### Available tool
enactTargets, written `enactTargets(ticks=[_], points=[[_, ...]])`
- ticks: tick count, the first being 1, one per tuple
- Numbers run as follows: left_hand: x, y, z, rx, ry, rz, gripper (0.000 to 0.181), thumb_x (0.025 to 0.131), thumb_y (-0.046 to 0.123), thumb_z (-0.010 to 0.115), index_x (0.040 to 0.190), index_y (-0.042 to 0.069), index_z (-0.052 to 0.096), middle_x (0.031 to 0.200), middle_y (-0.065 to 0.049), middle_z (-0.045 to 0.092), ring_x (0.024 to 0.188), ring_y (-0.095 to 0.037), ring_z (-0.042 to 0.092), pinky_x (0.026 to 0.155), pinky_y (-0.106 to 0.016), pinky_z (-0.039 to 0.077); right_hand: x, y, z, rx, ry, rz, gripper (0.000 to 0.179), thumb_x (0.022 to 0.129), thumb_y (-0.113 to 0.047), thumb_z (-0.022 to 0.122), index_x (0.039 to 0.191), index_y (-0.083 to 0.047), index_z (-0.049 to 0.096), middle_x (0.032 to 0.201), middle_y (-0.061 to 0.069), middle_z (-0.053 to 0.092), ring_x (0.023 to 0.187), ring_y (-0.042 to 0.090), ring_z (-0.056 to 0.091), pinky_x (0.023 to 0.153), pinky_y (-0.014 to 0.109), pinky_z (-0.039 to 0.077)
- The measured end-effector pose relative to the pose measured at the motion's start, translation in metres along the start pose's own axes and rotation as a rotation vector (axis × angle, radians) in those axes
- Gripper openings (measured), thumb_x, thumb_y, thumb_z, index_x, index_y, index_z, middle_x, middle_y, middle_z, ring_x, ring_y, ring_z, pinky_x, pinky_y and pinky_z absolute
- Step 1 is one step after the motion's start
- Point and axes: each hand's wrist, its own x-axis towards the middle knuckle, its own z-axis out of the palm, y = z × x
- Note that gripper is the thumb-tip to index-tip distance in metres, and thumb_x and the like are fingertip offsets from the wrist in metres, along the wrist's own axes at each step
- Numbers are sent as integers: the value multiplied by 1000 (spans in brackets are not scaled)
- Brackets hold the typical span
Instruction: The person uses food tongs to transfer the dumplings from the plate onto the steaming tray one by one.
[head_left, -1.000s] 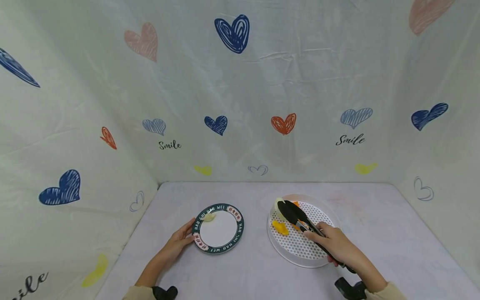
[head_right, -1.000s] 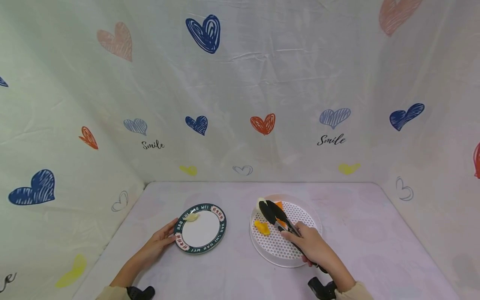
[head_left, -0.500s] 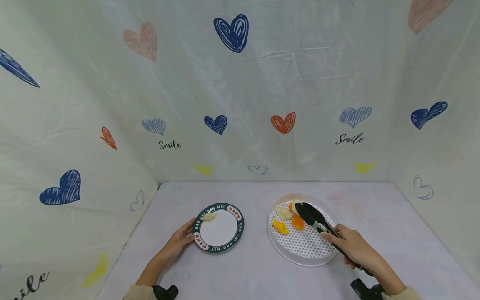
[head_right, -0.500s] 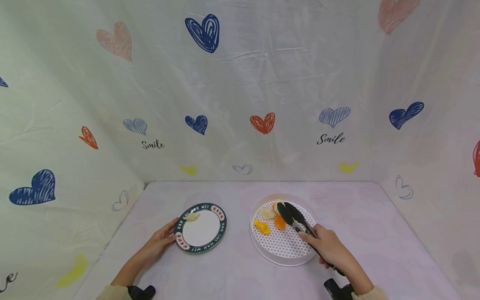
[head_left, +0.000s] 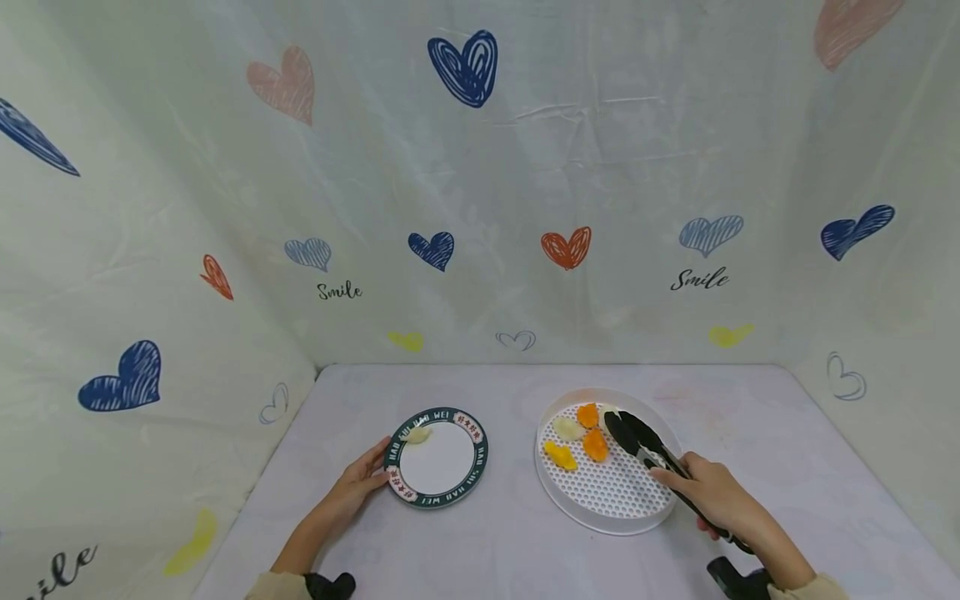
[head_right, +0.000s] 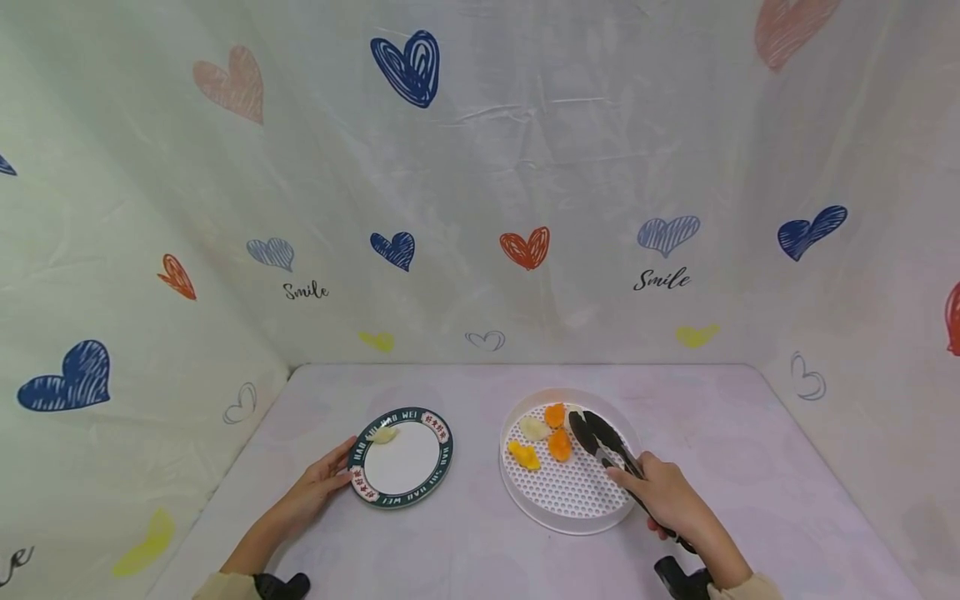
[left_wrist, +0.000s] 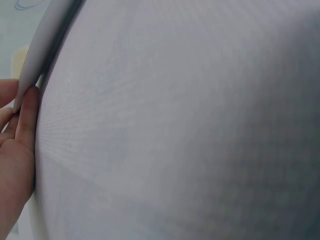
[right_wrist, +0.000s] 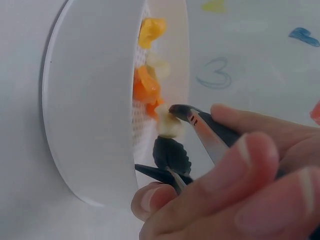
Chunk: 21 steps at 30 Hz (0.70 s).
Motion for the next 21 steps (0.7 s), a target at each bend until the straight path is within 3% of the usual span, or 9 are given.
enactTargets(ticks=[8,21], points=[[0,0,-4,-14,-33,10,64,99,1,52,156,-2,22,162,-21,21,150,-34,15,117,-43,19,2,0,2,-26,13,10,45,98,-41,61,91,1,45,61,13,51,38,13,44,39,26,43],[0,0,-3,-21,-32,19,64,99,1,53,156,-3,22,162,-21,20,150,-33,15,117,-43,19,9,-3,5,-88,16,22,47,99,-40,60,93,5,47,59,13,52,37,13,43,38,25,41]])
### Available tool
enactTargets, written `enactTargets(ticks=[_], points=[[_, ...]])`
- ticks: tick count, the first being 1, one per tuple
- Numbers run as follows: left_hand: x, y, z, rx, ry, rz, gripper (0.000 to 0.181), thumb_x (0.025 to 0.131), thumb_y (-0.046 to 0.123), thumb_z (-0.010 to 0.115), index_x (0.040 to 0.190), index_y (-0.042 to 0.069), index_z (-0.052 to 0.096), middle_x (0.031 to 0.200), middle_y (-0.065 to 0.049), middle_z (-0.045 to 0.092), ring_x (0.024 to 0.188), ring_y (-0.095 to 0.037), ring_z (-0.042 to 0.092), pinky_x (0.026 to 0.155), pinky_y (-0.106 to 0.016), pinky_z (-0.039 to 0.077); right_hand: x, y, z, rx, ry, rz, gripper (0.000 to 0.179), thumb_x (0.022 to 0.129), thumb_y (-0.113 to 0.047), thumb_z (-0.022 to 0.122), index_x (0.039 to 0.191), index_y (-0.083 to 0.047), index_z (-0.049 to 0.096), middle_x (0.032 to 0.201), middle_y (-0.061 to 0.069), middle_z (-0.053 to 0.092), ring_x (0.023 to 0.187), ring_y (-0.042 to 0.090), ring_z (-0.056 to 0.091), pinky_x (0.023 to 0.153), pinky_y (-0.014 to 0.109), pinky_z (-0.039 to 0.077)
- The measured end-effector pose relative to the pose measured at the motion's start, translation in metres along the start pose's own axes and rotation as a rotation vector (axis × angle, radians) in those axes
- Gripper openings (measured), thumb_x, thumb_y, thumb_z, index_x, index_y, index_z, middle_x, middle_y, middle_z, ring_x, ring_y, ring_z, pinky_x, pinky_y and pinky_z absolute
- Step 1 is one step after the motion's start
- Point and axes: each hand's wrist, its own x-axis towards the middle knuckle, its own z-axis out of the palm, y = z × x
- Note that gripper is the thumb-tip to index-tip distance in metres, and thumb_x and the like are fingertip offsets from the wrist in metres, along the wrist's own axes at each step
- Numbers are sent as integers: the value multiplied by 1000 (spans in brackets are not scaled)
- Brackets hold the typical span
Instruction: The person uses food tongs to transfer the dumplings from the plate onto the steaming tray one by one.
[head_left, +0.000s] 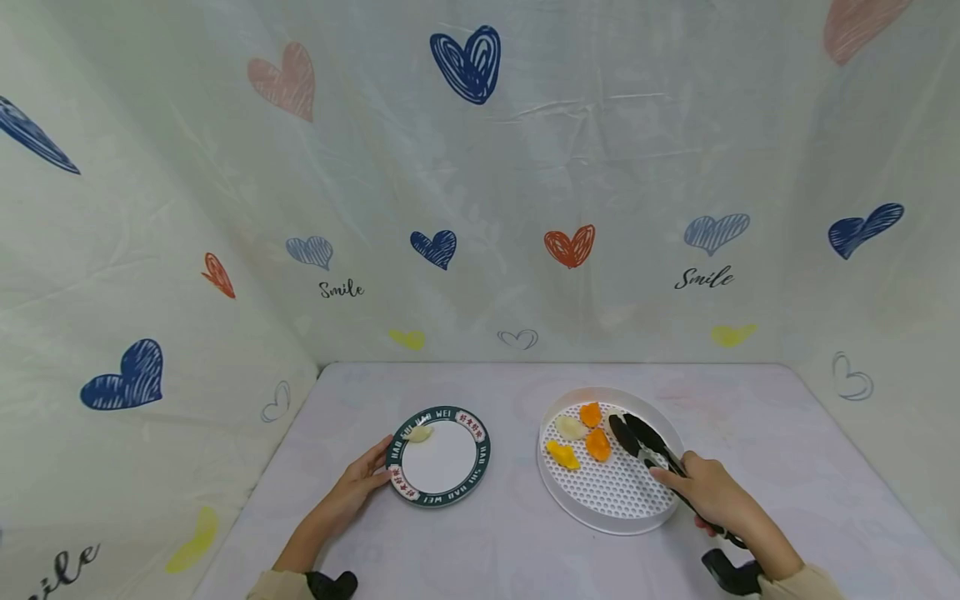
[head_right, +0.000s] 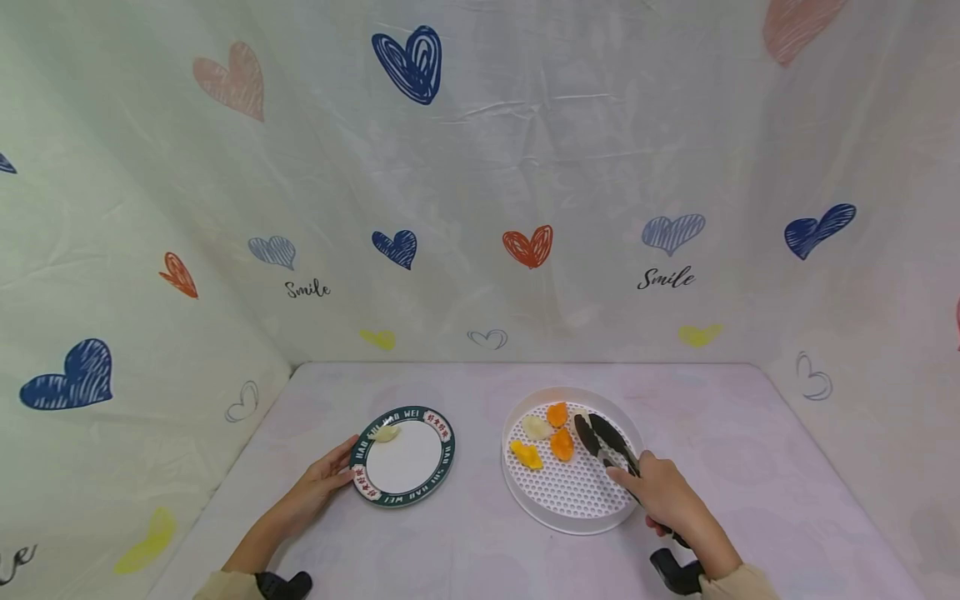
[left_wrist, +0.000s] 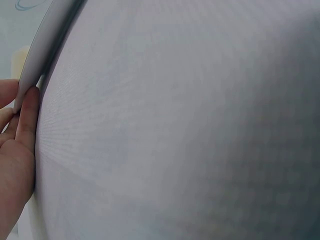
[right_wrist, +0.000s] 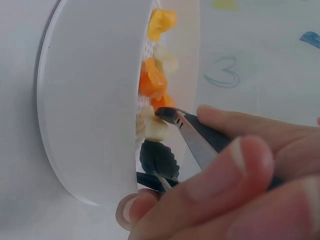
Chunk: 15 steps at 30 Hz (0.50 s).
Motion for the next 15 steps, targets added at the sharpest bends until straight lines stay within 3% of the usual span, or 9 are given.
enactTargets(ticks=[15], points=[[1,0,0,1,5,-4,64,99,1,52,156,-2,23,162,-21,21,149,-33,15,117,-44,18,1,-6,3,-57,30,11,48,98,-37,61,91,9,47,56,14,53,36,12,44,37,24,42]])
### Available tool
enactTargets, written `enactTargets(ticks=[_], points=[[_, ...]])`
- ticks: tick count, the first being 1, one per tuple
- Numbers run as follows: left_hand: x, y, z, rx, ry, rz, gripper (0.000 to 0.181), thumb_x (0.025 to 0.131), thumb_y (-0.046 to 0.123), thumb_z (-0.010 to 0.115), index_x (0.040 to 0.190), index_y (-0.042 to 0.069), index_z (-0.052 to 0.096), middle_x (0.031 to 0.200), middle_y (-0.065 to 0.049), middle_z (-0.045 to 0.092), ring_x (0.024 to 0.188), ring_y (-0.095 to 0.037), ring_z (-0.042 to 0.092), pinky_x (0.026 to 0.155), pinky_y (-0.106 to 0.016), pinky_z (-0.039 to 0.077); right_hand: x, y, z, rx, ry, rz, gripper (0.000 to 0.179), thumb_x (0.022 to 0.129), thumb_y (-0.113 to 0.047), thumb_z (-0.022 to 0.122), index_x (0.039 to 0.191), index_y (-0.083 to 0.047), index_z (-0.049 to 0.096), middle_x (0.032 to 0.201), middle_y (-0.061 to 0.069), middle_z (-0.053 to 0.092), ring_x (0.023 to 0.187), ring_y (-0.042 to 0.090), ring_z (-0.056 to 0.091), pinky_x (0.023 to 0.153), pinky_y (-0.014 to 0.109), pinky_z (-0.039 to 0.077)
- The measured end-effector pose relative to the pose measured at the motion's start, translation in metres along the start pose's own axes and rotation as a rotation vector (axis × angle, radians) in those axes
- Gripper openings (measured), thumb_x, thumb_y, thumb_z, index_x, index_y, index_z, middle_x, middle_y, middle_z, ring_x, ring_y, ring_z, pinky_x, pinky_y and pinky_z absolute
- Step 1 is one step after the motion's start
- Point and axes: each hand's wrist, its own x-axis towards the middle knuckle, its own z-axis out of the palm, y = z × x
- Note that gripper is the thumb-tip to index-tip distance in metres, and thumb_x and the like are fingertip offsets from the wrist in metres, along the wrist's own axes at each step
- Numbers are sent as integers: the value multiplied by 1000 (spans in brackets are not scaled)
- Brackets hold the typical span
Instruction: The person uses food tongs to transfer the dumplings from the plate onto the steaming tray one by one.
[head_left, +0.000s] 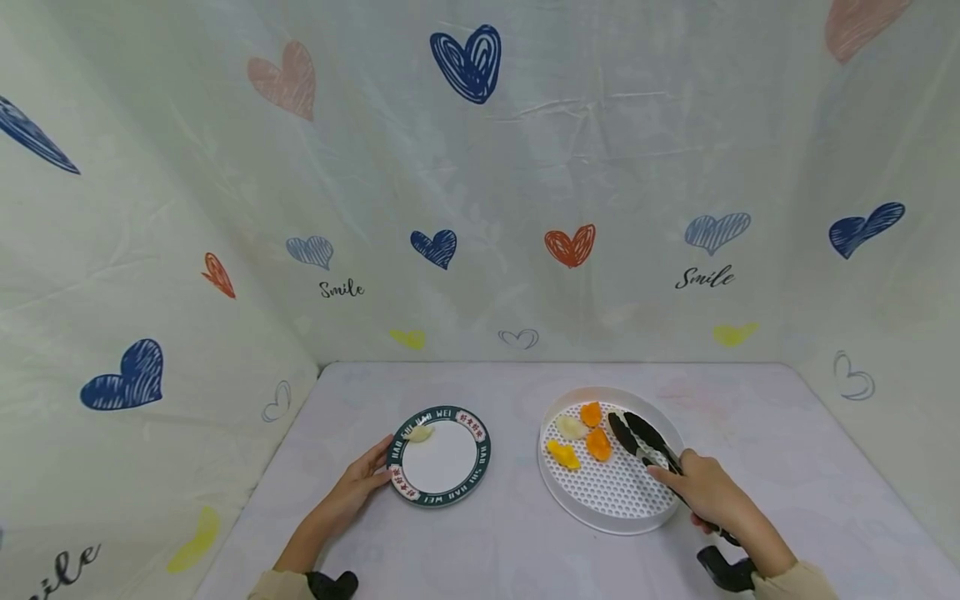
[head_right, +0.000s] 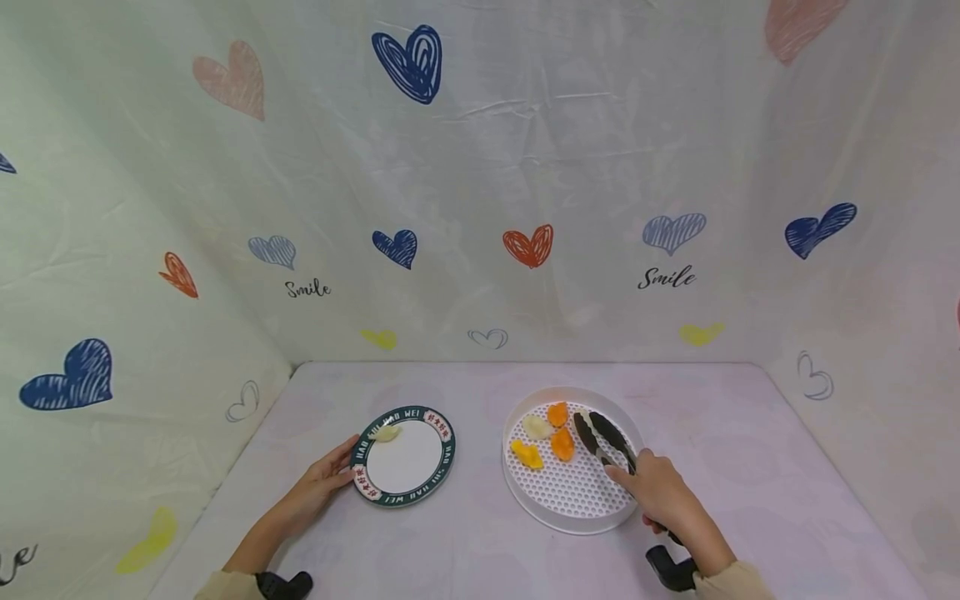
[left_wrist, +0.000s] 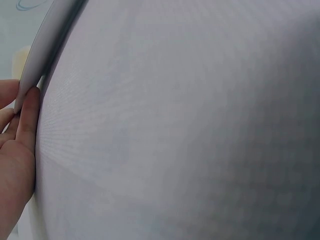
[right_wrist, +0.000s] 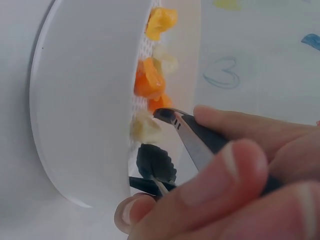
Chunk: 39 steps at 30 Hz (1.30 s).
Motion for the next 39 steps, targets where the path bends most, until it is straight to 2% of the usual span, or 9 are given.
enactTargets(ticks=[9,16,23,27,32,39], points=[[0,0,-1,10,9,-1,64,100,3,53,156,-1,24,162,-19,20,150,-33,15,118,-45,16,0,-8,-5,-1,16,-31,55,98,-42,61,96,11,46,59,14,53,36,13,45,38,25,42],[0,-1,0,-5,9,4,64,99,1,53,156,-1,24,161,-20,23,149,-34,16,117,-45,19,1,-27,-2,57,10,-79,50,98,-41,61,96,6,44,62,14,52,36,14,44,37,27,44],[-1,-2,3,-8,14,8,63,99,-1,53,156,-2,25,161,-21,24,149,-34,17,116,-45,20,8,-47,10,125,-26,-91,48,97,-42,62,101,3,46,62,11,51,36,11,42,36,23,42],[0,-2,3,-5,10,13,62,100,0,52,156,-1,25,161,-20,23,150,-34,16,117,-45,20,11,-58,15,145,-37,-128,51,95,-46,64,100,2,49,62,8,49,36,10,40,35,23,42],[0,0,4,-3,11,17,62,99,-2,51,156,-1,25,161,-20,23,149,-34,17,116,-45,21,16,-72,24,174,-58,-175,46,94,-42,66,99,0,50,62,7,48,36,10,39,33,24,40],[-1,1,3,-3,28,9,62,99,-2,52,155,-2,27,161,-20,24,149,-35,17,117,-46,21,22,-91,40,195,-120,-222,44,94,-42,66,96,-1,50,60,3,46,36,10,38,34,22,37]])
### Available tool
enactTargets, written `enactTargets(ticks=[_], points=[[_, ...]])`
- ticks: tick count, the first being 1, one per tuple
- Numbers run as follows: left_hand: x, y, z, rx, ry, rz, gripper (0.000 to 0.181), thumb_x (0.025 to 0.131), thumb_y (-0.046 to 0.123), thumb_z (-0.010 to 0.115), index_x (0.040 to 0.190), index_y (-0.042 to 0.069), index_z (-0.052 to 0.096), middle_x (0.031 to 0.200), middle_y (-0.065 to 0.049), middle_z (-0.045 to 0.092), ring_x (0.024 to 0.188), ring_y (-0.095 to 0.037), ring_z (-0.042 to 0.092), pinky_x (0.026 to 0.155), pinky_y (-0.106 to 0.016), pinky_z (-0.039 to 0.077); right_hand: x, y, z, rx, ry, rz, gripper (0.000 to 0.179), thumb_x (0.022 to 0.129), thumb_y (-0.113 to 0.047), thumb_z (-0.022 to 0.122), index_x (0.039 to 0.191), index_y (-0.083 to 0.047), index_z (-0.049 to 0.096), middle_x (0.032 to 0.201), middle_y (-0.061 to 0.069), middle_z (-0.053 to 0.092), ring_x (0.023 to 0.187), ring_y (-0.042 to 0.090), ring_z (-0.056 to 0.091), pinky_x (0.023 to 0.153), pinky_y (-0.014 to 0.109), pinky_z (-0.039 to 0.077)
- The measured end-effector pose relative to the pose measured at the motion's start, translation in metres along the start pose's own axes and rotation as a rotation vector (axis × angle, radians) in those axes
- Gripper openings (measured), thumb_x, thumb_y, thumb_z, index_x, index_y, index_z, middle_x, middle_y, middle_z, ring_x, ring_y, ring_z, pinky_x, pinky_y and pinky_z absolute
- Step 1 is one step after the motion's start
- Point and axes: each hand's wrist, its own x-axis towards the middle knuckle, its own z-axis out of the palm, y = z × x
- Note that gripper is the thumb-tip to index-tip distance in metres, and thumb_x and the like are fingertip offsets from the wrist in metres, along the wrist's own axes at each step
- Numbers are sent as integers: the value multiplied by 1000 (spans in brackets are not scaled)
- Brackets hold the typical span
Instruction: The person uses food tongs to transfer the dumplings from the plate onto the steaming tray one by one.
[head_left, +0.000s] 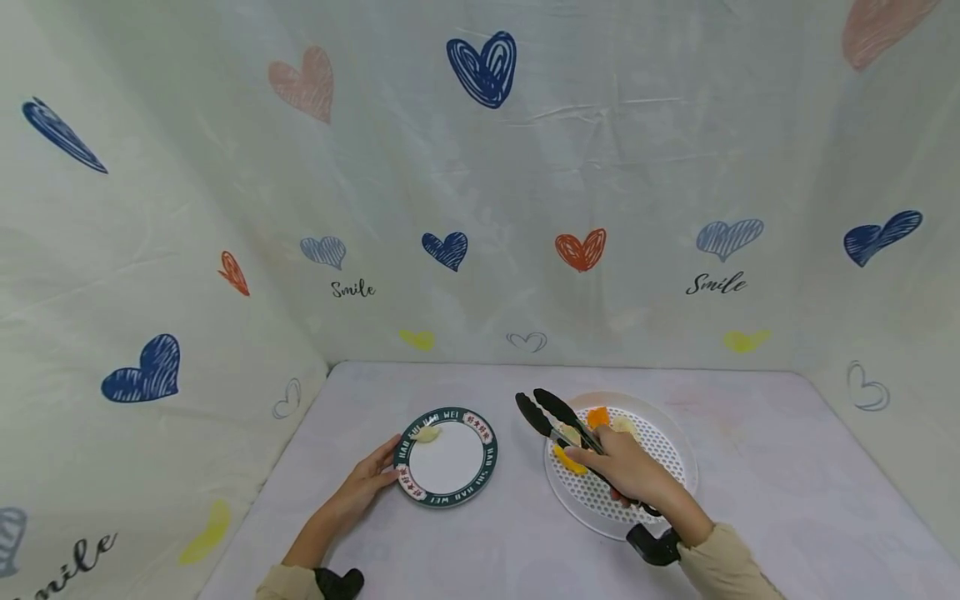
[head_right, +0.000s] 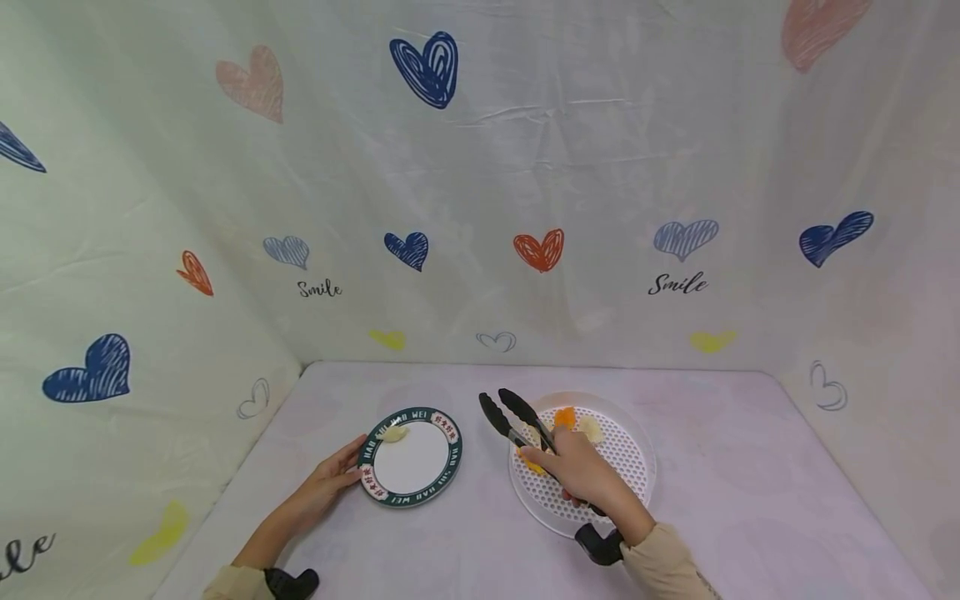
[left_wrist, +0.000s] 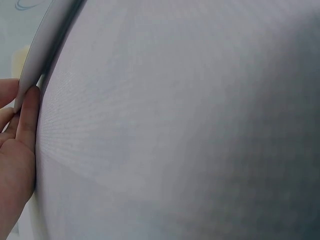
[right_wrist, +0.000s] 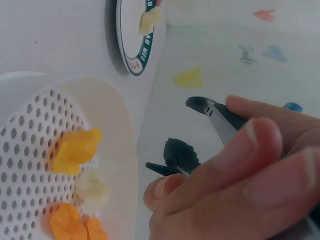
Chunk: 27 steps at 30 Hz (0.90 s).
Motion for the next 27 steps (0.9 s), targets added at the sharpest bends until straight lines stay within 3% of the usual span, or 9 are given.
enactTargets(ticks=[8,27], points=[[0,-2,-2,17,-4,-7,62,99,0,53,155,0,28,161,-19,25,150,-35,16,117,-48,20,14,-11,22,-3,-57,-70,43,94,-42,66,95,-2,50,56,0,44,35,9,39,33,22,38],[2,-5,-4,-13,-11,-5,62,99,-1,53,156,0,27,161,-19,25,150,-34,17,116,-47,23,53,-25,81,-95,-195,-87,48,91,-44,69,103,-1,51,52,1,45,36,11,40,34,20,34]])
